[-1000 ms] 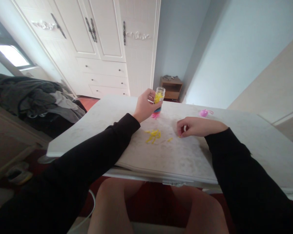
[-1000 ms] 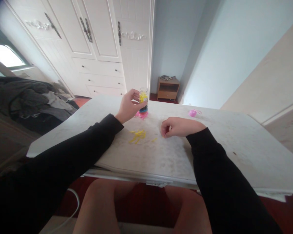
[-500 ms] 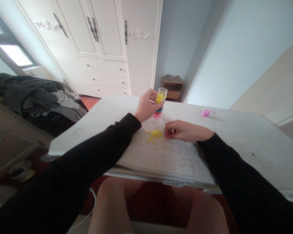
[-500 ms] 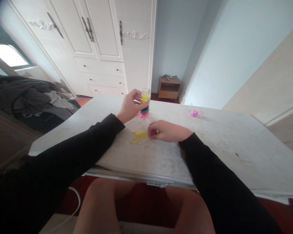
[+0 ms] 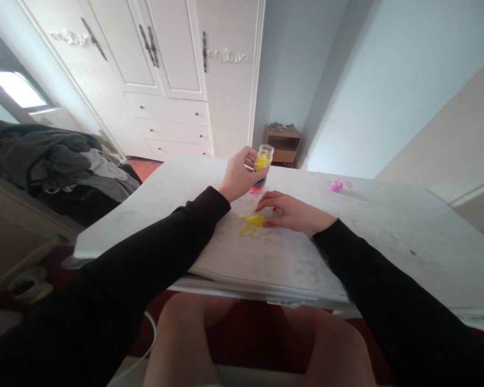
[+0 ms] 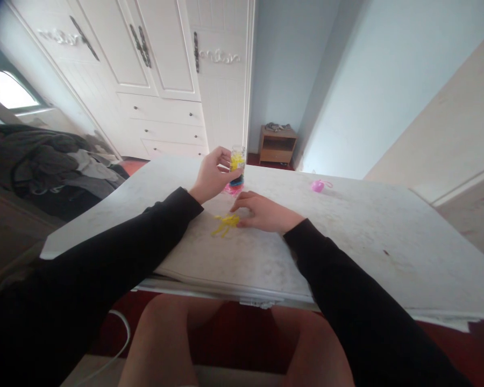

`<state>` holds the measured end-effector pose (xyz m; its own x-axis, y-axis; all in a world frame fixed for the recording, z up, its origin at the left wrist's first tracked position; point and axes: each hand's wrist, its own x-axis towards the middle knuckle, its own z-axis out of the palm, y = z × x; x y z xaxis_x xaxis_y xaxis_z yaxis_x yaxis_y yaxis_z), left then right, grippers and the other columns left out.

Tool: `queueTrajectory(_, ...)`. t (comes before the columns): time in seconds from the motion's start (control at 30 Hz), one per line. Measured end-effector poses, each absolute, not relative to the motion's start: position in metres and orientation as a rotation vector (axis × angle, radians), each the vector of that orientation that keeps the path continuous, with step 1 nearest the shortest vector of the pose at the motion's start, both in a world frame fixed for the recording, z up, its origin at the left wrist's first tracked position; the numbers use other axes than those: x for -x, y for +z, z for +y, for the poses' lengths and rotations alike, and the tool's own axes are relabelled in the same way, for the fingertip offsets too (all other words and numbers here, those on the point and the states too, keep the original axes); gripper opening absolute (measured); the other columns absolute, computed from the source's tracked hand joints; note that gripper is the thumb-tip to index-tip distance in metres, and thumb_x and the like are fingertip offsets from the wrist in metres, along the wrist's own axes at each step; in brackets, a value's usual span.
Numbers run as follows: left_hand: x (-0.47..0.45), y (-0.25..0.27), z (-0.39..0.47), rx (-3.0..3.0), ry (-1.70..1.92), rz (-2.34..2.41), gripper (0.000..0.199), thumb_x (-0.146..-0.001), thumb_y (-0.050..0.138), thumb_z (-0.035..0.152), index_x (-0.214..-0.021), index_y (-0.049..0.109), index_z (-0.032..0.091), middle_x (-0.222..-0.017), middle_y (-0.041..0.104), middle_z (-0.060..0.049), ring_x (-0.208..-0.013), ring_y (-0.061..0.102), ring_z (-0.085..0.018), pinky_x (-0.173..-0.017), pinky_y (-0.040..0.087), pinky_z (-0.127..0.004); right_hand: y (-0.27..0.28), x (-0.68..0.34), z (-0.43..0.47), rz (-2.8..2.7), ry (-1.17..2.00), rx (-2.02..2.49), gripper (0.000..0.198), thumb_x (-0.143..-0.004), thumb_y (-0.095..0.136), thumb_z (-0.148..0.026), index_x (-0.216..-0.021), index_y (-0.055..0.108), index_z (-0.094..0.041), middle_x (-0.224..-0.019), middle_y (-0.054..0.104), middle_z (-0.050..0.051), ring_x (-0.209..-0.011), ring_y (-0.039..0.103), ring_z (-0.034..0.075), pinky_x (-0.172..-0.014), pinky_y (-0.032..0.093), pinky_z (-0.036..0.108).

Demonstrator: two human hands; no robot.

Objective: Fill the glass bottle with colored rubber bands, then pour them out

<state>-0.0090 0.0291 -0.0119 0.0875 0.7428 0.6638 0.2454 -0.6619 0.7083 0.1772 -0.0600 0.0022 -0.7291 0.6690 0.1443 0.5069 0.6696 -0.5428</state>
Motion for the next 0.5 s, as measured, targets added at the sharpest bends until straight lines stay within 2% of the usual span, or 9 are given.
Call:
queueTrajectory(0.13, 0.009, -0.011, 0.029, -1.948, 1.612, 0.959, 0.032, -0.071, 0.08, 0.011, -0.091, 0.057, 0.019, -0.082, 0.065, 0.003, -0.068, 0.059, -0.009, -0.058, 0.049, -0.021, -0.006, -0.168, -0.055, -2.546, 0.71, 0.885, 0.003, -0.091, 0.072, -0.02, -0.093, 0.074, -0.018, -0.106, 0.069, 0.009, -0.099, 0.065, 0.023, -0.095, 0.054, 0.042)
queueTrajectory(0.23, 0.009, -0.011, 0.029, -1.947, 1.601, 0.96, 0.032, -0.071, 0.081, 0.012, -0.09, 0.057, 0.019, -0.081, 0.065, 0.003, -0.066, 0.058, -0.008, -0.057, 0.048, -0.021, -0.007, -0.163, -0.054, -2.569, 0.69, 0.843, 0.007, -0.091, 0.069, -0.016, -0.085, 0.069, -0.019, -0.102, 0.066, 0.008, -0.094, 0.064, 0.021, -0.092, 0.054, 0.04)
queueTrajectory(0.5, 0.013, -0.009, 0.028, -2.043, 1.597, 0.936, 0.031, -0.07, 0.081, 0.014, -0.092, 0.059, 0.019, -0.084, 0.068, 0.002, -0.072, 0.062, -0.011, -0.061, 0.051, -0.023, 0.006, -0.181, -0.057, -2.466, 0.676, 0.889, 0.006, -0.095, 0.062, -0.024, -0.09, 0.065, -0.022, -0.097, 0.069, 0.005, -0.089, 0.063, 0.02, -0.084, 0.054, 0.037)
